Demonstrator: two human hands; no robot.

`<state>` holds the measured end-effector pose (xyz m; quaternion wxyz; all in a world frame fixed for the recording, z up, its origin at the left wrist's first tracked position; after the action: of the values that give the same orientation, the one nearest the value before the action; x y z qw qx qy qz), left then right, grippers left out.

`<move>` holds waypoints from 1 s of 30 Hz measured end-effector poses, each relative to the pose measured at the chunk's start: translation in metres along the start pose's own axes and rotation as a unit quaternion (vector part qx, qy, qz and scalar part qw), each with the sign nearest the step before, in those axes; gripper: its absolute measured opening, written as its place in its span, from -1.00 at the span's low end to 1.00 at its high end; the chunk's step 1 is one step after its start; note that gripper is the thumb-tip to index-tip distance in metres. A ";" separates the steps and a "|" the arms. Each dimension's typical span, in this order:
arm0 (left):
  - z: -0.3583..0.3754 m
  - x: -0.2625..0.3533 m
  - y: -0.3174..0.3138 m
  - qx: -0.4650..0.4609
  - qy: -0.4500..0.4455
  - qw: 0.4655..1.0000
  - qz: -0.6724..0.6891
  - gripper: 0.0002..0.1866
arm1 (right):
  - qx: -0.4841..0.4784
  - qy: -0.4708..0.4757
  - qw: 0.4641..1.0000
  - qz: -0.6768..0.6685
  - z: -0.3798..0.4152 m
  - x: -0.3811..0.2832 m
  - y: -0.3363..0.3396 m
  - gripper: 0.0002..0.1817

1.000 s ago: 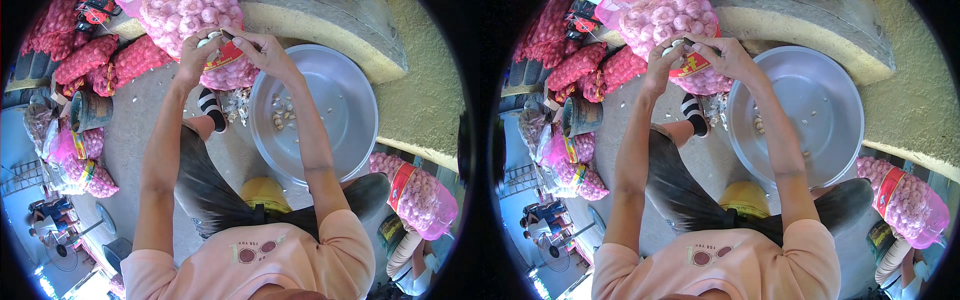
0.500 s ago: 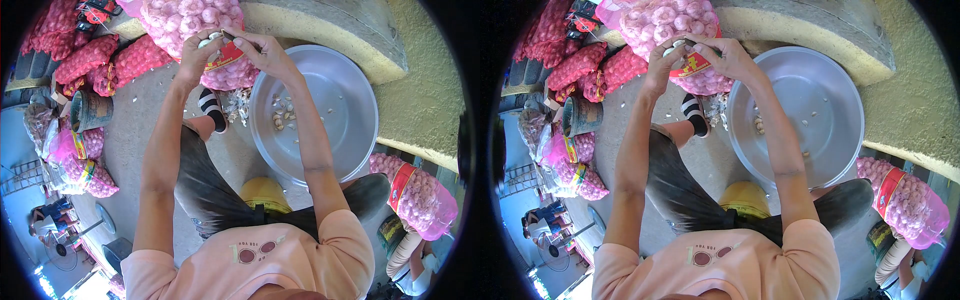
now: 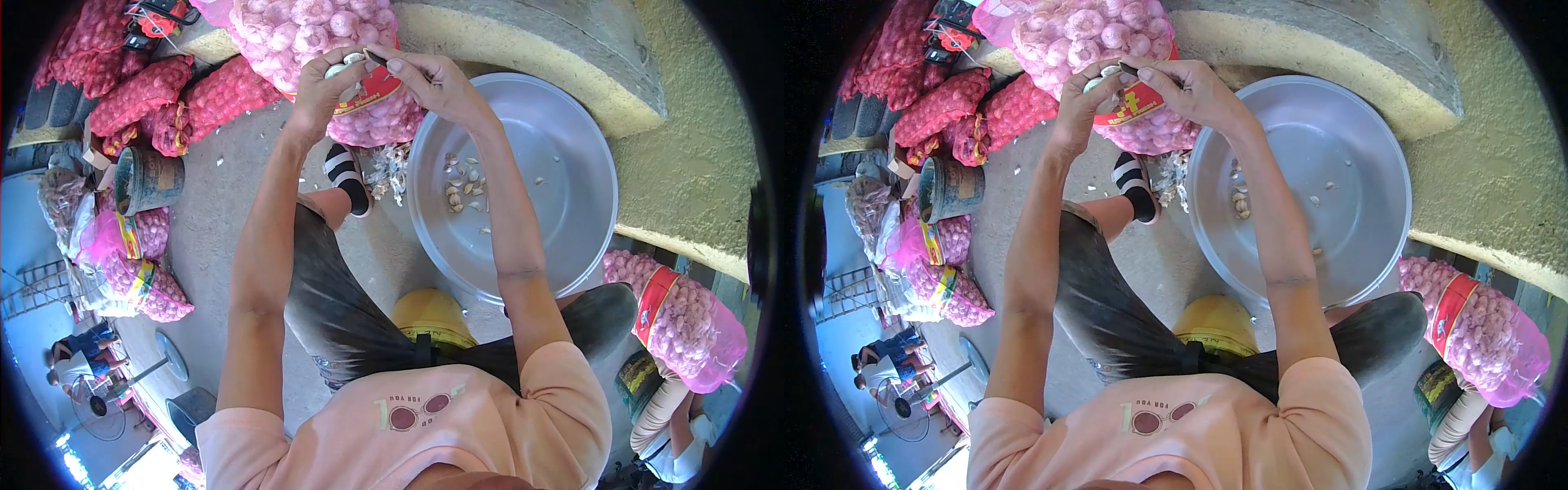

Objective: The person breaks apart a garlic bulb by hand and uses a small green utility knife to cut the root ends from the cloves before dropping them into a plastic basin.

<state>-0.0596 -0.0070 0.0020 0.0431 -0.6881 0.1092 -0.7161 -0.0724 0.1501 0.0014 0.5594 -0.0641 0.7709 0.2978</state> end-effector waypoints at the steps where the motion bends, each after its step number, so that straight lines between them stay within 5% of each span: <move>1: 0.000 -0.001 0.000 -0.001 0.007 1.000 0.005 -0.72 | -0.041 -0.040 0.998 -0.009 -0.001 0.008 -0.005 -0.66; 4: 0.000 -0.001 0.000 0.002 0.015 1.000 0.002 -0.71 | 0.052 0.088 0.995 -0.014 -0.006 0.000 -0.002 -0.64; 8: 0.000 0.003 -0.004 0.010 -0.011 1.000 -0.004 -0.70 | 0.063 0.102 0.992 -0.027 -0.004 -0.002 -0.002 -0.62; 13: -0.001 0.004 0.000 0.031 -0.017 0.999 0.017 -0.74 | -0.031 -0.055 0.972 -0.225 0.001 0.006 -0.013 -0.61; 16: 0.000 0.005 0.006 0.032 0.005 0.998 0.045 -0.75 | 0.004 -0.101 0.935 -0.341 -0.005 0.013 -0.025 -0.59; 20: 0.002 -0.003 0.023 0.080 0.052 0.992 0.088 -0.68 | 0.082 -0.093 0.967 -0.223 -0.015 0.014 -0.037 -0.63; 22: 0.003 -0.004 0.024 0.079 0.055 0.989 0.112 -0.69 | 0.202 0.030 0.979 -0.009 -0.020 0.007 -0.033 -0.69; 30: 0.003 -0.004 0.026 0.101 0.034 0.987 0.123 -0.75 | 0.252 -0.015 0.965 -0.067 -0.021 0.009 -0.036 -0.76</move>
<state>-0.0591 -0.0315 -0.0071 0.1961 -0.6369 0.1215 -0.7356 -0.0770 0.1115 -0.0164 0.5878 0.0320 0.8064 0.0563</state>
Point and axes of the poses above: each hand's wrist, its own z-axis away from the middle knuckle, its own y-axis out of the back of the hand, x = y × z, the point moved 7 cm from there along -z, towards the middle knuckle, and after that the axes turned 14 degrees about z, right-handed, at the moved point
